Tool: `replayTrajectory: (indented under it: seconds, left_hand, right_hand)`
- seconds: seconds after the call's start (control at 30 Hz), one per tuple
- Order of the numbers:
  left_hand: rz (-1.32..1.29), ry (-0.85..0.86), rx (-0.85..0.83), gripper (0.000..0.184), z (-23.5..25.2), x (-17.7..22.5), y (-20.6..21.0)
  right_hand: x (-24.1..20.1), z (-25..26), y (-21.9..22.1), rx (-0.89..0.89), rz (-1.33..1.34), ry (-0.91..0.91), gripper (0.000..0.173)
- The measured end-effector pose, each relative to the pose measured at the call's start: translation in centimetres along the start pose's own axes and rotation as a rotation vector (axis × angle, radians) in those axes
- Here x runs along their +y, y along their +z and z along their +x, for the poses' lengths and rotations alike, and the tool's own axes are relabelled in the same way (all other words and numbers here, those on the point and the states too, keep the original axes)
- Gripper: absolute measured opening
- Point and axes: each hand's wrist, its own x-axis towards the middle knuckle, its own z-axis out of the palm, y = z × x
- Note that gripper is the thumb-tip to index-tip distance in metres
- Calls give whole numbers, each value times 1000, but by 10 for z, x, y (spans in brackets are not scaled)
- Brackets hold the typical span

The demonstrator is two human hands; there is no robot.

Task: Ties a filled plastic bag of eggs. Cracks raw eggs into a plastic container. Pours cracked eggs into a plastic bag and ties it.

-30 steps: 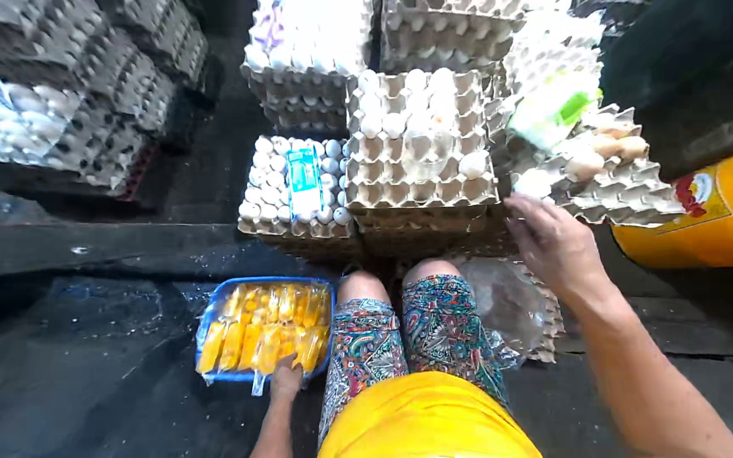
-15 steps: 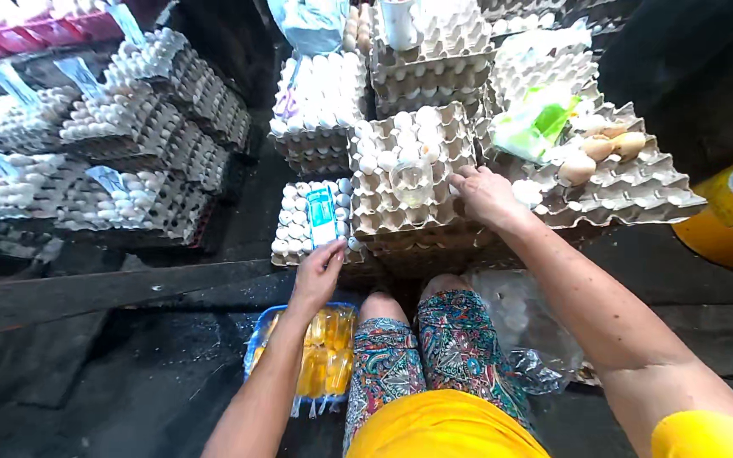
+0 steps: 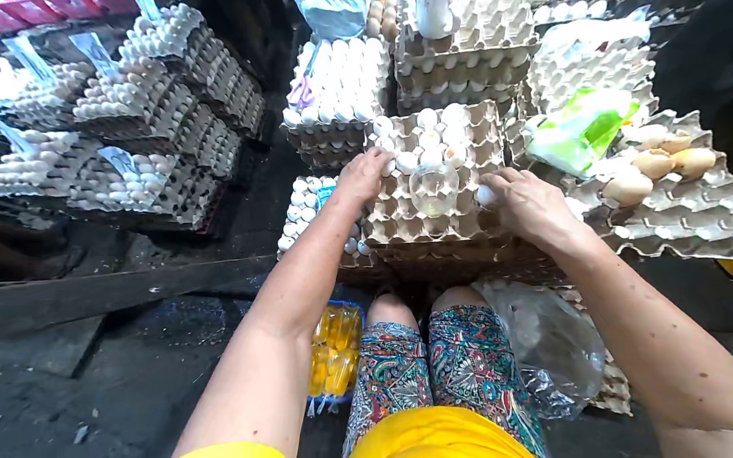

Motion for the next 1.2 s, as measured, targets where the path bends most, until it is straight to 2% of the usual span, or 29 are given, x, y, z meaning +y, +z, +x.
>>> replayTrajectory:
  seconds: [0.17, 0.37, 0.5, 0.6, 0.7, 0.8, 1.0, 1.03, 1.13, 1.2]
  left_hand:
    - [16, 37, -30, 45, 11, -2, -9]
    - [-83, -26, -21, 43, 9, -2, -15]
    - [-455, -141, 147, 48, 2, -10, -9]
    - [-845, -185, 230, 50, -12, -2, -14]
    - [-1031, -140, 276, 49, -26, 12, -21]
    - [-1073, 12, 276, 53, -34, 26, -30]
    - [-990, 205, 273, 49, -40, 53, -40]
    - [-983, 226, 277, 48, -40, 57, -40]
    - [-963, 226, 263, 47, -42, 67, -42]
    - [-962, 217, 244, 47, -41, 65, -40]
  right_hand:
    - [0, -7, -10, 125, 141, -55, 44]
    - [3, -8, -18, 225, 539, 4, 44]
    - [-1, -7, -18, 219, 1049, 81, 41]
    - [-8, -3, -24, 242, 1173, 83, 34]
    - [-18, 6, -27, 283, 1093, -8, 37]
    - [-34, 14, -38, 329, 944, -102, 39]
    - [-69, 18, -61, 785, 695, -304, 43]
    - [-73, 19, -60, 795, 648, -298, 43]
    - [-78, 24, -51, 590, 516, -254, 42]
    - [-72, 24, -48, 513, 530, -238, 42]
